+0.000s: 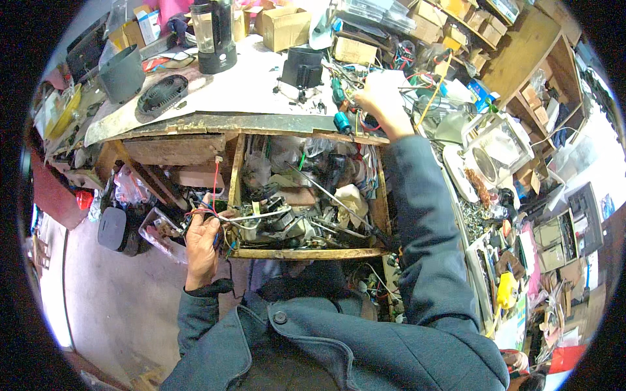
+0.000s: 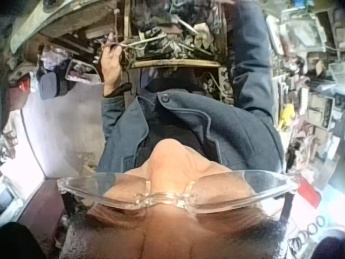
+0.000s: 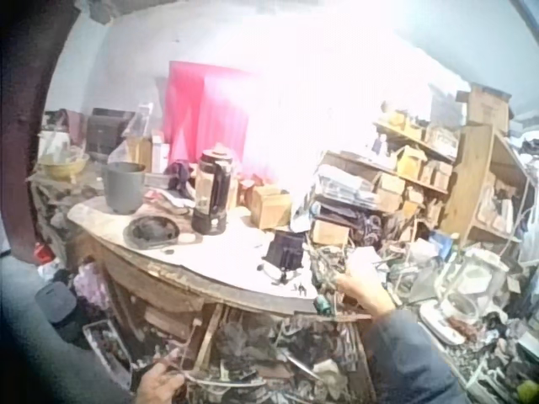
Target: The person works at a cluttered workbench, using pliers to strip and cut wires connected to a circuit board. They then use a multimeter to test continuity on a small motor and its wiring, repeatedly touching the probes to different points on the components.
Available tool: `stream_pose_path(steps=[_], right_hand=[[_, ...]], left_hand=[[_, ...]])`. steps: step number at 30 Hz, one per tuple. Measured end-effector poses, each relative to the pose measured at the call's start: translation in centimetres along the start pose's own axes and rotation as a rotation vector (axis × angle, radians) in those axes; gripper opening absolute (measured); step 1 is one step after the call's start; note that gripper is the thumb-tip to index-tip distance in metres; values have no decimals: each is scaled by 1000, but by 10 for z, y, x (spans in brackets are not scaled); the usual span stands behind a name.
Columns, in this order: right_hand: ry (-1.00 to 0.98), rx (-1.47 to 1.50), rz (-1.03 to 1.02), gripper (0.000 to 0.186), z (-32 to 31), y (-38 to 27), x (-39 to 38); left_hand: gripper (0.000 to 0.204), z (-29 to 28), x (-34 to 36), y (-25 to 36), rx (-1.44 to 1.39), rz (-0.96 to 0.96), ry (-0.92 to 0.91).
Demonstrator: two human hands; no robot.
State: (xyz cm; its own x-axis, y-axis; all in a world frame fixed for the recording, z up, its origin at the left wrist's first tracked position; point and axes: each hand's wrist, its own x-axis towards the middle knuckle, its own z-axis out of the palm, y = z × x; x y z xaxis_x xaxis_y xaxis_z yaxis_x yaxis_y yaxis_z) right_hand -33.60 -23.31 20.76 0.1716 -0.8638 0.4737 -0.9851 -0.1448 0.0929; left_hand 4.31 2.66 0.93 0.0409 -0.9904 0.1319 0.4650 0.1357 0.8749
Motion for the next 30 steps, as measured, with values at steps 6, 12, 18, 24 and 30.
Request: stream_pose_path(steps=[6, 12, 18, 24, 30], right_hand=[[128, -128, -137, 36, 26, 8, 35], [-458, 1260, -267, 17, -10, -159, -99], [-326, 1086, -473, 40, 28, -244, -185], [-357, 1076, -424, 33, 36, -262, -184], [-705, 1357, -287, 19, 46, -254, -180]], left_hand=[[53, 1, 3, 2, 0, 12, 67], [49, -4, 0, 0, -124, 46, 99], [43, -4, 5, 6, -9, 12, 158], [34, -18, 9, 12, 249, 58, 147], [28, -22, 12, 21, 486, 118, 40]])
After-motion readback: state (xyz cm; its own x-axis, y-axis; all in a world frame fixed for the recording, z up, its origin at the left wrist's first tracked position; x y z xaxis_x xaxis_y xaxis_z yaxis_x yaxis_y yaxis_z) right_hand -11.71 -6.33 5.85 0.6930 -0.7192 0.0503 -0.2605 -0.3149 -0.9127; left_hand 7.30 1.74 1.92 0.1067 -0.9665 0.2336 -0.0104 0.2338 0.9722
